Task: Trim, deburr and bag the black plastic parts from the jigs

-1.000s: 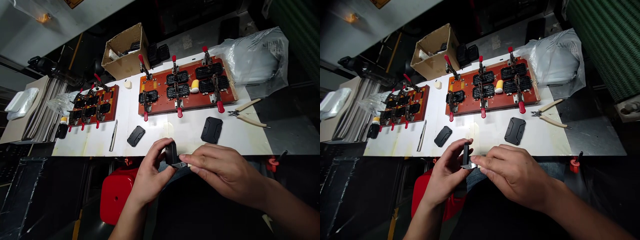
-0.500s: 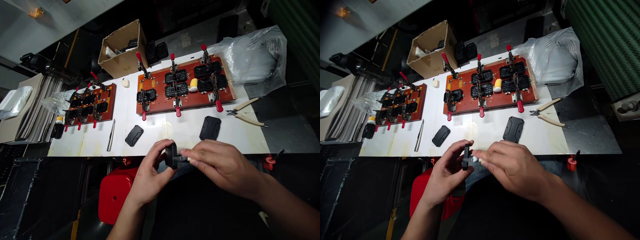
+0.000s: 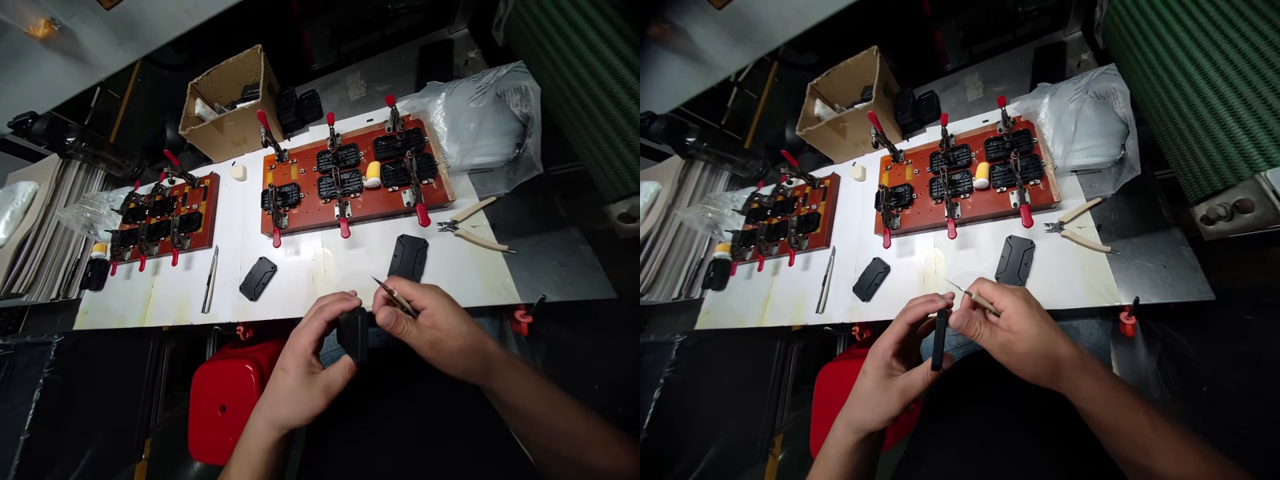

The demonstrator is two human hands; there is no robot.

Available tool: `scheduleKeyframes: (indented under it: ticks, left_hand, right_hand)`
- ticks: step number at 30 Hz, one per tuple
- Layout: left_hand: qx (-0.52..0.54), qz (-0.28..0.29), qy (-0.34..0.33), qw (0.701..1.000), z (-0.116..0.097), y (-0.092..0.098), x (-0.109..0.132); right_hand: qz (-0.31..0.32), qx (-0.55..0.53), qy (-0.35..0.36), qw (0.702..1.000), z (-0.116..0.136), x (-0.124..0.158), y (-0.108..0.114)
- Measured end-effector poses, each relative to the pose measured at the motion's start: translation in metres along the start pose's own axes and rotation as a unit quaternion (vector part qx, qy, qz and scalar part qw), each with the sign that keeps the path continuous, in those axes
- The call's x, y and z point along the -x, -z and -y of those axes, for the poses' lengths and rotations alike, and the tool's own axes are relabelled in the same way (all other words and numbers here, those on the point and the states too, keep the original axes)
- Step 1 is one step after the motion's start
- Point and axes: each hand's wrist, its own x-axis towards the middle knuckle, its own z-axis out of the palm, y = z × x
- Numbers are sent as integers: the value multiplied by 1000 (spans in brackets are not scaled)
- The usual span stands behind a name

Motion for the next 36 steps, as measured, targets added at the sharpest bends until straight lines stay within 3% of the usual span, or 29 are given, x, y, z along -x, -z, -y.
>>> scheduleKeyframes:
  ticks: [4,10,13,16,18,20,22,24,26,30,36]
  left_hand:
    - [-56,-3,-27,998,4,-1,0]
    - [11,-28,2,1000,6,-1,3]
    - [119,-79,33,989,9,-8,0]
    - [222,-134,78,963,15,-15,-5]
    - [228,-138,116,957,19,-18,-7]
    - [130,-147,111,974,21,-18,-6]
    - [-61,-151,44,986,21,-16,-5]
    - [-223,-113,-35,968,20,-13,-5]
    - [-270,-66,-72,958,19,-10,-6]
    - [-165,-63,-18,984,15,-3,-9]
    - [15,-60,48,997,7,2,-8]
  right_hand:
    - [-17,-18,-6,1000,0,-1,-5]
    - [-100,-35,-3,994,-20,-3,3]
    - [-48,-47,5,998,-22,3,-5]
    - [24,-21,57,998,-24,8,-17]
    - [-3,3,85,996,-28,9,-23]
    - [-85,18,55,995,-32,8,-25]
    - [-145,20,-8,989,-34,5,-25]
    - [-138,4,-53,989,-33,3,-24]
    - [-85,-27,-66,994,-30,4,-22]
    - [1,-15,3,1000,-24,12,-10]
    - [-2,162,188,969,-18,20,13]
